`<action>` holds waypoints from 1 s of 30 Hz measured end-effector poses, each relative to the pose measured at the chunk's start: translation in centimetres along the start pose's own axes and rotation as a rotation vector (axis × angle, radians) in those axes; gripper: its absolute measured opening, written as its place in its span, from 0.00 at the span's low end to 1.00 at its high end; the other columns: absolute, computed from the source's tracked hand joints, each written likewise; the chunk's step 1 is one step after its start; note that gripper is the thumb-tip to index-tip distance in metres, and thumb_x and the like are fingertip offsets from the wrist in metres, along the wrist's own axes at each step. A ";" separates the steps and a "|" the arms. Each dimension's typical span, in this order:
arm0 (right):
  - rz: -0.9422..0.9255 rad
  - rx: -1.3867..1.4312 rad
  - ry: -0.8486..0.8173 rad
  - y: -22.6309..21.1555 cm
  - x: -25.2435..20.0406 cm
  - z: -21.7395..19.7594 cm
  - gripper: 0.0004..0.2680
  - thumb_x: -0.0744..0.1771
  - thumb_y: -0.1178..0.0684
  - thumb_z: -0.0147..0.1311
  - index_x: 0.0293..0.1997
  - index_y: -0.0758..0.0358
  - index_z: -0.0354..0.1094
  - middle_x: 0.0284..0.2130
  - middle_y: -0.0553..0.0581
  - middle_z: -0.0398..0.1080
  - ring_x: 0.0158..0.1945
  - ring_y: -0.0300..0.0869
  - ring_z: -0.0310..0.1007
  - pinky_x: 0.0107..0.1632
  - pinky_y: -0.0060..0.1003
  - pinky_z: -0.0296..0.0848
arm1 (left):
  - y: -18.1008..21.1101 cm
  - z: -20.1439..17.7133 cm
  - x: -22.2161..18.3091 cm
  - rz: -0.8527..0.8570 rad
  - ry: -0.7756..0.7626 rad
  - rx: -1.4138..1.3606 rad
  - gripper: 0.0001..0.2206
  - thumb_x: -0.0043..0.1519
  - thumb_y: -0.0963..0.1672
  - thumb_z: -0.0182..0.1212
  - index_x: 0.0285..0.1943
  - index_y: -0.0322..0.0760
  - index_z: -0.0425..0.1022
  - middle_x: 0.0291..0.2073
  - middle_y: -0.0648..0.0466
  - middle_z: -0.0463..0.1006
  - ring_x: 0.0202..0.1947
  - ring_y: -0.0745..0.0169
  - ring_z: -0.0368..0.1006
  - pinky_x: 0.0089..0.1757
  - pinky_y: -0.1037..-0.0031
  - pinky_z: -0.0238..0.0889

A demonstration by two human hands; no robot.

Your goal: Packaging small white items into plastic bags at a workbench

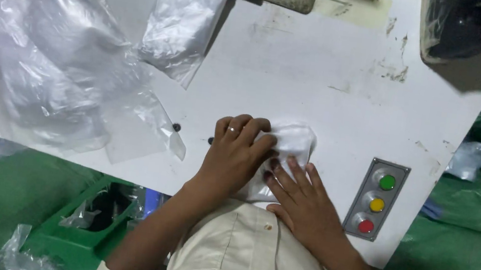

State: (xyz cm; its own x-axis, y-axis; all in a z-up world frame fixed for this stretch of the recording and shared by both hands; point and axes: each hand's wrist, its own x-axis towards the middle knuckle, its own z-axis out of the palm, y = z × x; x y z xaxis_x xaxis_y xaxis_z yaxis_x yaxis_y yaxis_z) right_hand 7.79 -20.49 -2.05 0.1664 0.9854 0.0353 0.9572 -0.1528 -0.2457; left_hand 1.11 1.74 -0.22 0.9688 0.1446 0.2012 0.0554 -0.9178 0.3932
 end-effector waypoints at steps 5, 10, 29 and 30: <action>0.284 0.447 0.257 0.6 0.0 -1.0 0.23 0.65 0.50 0.65 0.66 0.58 0.59 0.62 0.65 0.62 0.68 0.56 0.61 0.71 0.54 0.63 | 0.2 -1.6 -0.8 0.224 -0.083 -0.028 0.14 0.58 0.39 0.61 0.50 0.46 0.70 0.48 0.55 0.72 0.51 0.52 0.67 0.50 0.61 0.54; 0.316 0.161 0.206 1.8 0.0 0.1 0.15 0.68 0.37 0.55 0.57 0.48 0.70 0.41 0.43 0.65 0.54 0.43 0.60 0.59 0.45 0.59 | 1.0 -1.4 -2.2 0.107 -0.098 -0.100 0.09 0.67 0.49 0.57 0.54 0.49 0.72 0.35 0.53 0.73 0.47 0.52 0.69 0.53 0.60 0.55; 0.658 0.846 0.150 3.5 4.8 -8.0 0.09 0.64 0.55 0.64 0.48 0.61 0.77 0.26 0.55 0.75 0.28 0.41 0.70 0.33 0.36 0.73 | 2.1 -4.8 -1.0 -0.447 -0.236 -0.758 0.06 0.59 0.45 0.69 0.37 0.39 0.79 0.33 0.45 0.77 0.37 0.46 0.73 0.40 0.60 0.64; 0.867 1.120 0.168 4.1 5.2 -9.8 0.09 0.62 0.62 0.65 0.45 0.66 0.79 0.26 0.61 0.79 0.27 0.40 0.73 0.31 0.36 0.76 | 2.0 -6.5 -0.6 -0.556 -0.222 -1.072 0.07 0.55 0.43 0.73 0.36 0.33 0.81 0.29 0.41 0.82 0.32 0.50 0.75 0.37 0.62 0.69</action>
State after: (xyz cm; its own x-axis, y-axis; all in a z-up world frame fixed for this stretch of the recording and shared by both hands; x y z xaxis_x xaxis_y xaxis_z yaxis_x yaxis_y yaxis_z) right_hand 14.91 -16.73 6.59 0.6942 0.5798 -0.4265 -0.1363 -0.4759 -0.8689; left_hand -0.88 2.17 6.26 0.9025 0.2568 -0.3457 0.3494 0.0328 0.9364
